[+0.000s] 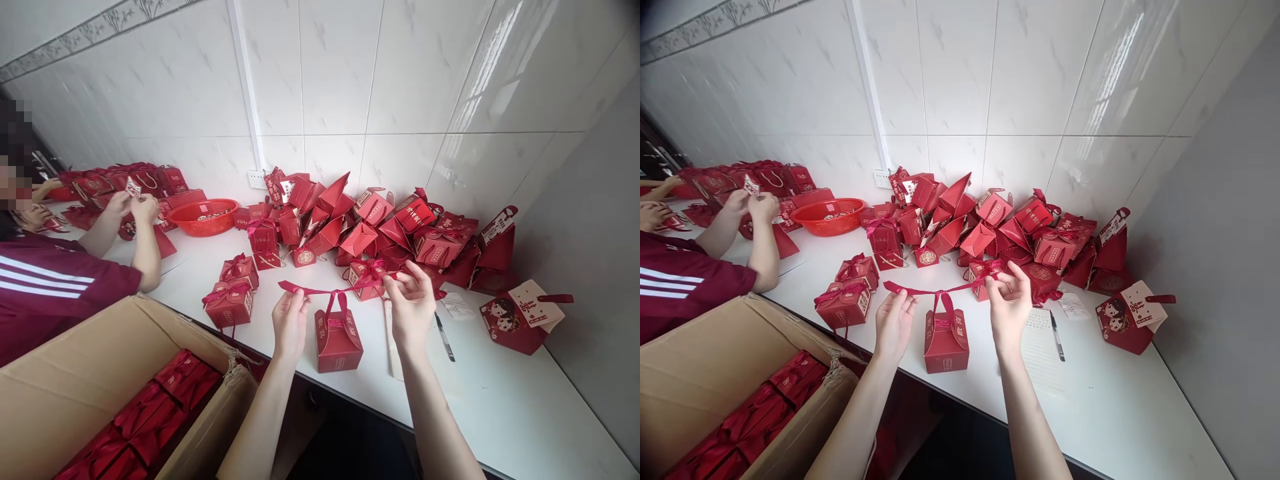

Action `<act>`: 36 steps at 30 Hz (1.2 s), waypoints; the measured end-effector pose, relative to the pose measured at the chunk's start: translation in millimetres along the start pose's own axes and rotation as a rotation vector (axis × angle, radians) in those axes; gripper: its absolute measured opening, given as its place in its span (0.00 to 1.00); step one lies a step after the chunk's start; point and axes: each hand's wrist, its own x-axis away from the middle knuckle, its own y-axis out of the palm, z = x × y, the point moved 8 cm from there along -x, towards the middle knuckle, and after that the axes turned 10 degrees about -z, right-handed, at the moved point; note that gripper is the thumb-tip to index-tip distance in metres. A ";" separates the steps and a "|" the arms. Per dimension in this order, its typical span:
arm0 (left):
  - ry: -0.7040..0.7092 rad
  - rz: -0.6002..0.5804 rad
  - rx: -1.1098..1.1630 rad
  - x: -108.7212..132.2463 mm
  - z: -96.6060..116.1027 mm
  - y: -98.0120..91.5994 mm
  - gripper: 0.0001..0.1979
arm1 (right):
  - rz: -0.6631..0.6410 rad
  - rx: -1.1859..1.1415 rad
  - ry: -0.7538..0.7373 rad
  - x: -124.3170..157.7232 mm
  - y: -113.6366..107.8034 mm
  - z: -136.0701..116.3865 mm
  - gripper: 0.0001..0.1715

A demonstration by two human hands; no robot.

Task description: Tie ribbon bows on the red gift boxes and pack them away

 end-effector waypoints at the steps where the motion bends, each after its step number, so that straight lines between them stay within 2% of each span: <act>1: -0.001 0.021 -0.005 1.2 -0.3 -6.0 0.13 | 0.019 0.014 0.001 0.7 -6.9 1.6 0.29; 6: -0.040 0.129 -0.016 11.9 -8.1 -40.5 0.14 | 0.115 0.064 0.006 6.4 -42.9 11.6 0.28; 10: -0.073 0.205 -0.027 20.8 -16.3 -70.1 0.16 | 0.188 0.096 0.066 11.5 -72.3 29.4 0.28; 14: -0.070 0.255 -0.073 24.6 -15.5 -90.8 0.16 | 0.205 0.147 0.124 15.4 -90.8 44.3 0.29; 21: -0.083 0.266 -0.230 26.2 -16.5 -105.4 0.16 | 0.182 0.260 0.210 21.3 -100.6 58.1 0.30; 27: -0.050 0.285 -0.602 25.9 -14.5 -122.2 0.14 | 0.172 0.295 0.288 24.3 -108.3 72.2 0.31; 31: -0.064 0.274 -0.739 25.4 -12.8 -130.0 0.12 | 0.164 0.333 0.347 26.1 -112.2 79.2 0.31; 36: -0.055 0.223 -1.023 24.7 -8.6 -128.0 0.10 | 0.102 0.471 0.363 25.7 -118.3 83.0 0.34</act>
